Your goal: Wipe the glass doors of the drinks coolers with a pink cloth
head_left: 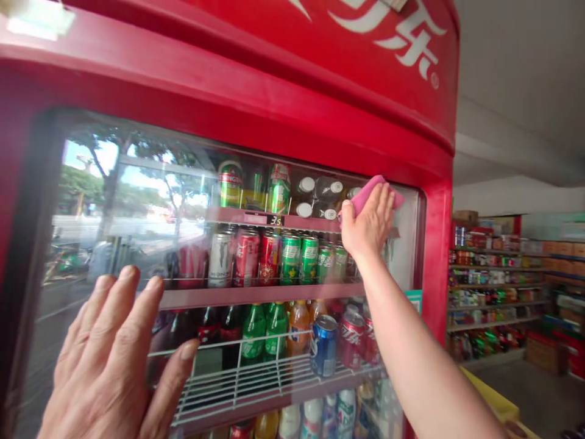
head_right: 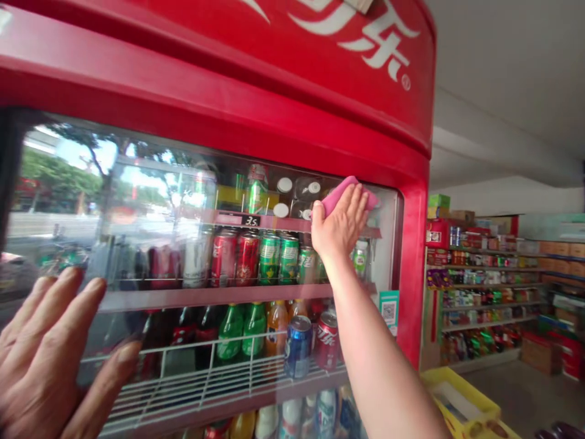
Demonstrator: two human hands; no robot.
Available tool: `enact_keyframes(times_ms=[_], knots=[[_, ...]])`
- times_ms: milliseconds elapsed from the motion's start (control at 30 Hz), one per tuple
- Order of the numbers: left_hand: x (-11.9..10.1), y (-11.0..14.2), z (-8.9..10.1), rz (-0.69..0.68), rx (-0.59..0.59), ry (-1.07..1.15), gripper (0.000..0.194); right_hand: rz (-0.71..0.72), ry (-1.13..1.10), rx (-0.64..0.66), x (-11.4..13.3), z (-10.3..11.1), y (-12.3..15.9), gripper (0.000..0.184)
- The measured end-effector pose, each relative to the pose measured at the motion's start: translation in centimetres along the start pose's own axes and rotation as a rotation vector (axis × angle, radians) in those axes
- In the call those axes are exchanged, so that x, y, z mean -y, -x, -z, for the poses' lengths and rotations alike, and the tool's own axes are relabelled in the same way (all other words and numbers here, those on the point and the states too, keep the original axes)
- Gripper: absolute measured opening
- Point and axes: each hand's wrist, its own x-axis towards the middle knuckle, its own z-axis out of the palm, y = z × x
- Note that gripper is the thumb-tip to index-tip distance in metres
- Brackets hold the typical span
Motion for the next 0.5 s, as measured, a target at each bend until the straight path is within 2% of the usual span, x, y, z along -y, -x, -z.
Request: enact_keyframes(times_ms=[100, 233, 367, 500], knots=[[1.2, -0.2, 1.3, 0.020, -0.006, -0.012, 0.090, 0.094, -0.065, -0.041, 5.8, -0.6, 0.9, 0.092], [2.2, -0.1, 2.0, 0.012, -0.026, -0.010, 0.090, 0.194, -0.168, -0.023, 12.0, -0.9, 2.8, 0.090], [2.7, 0.4, 2.1, 0.030, -0.040, -0.005, 0.090, 0.329, -0.266, 0.064, 17.7, -1.1, 4.0, 0.087], [3.0, 0.9, 1.6, 0.030, -0.063, 0.007, 0.087, 0.437, -0.186, 0.211, 23.0, -0.2, 5.7, 0.086]])
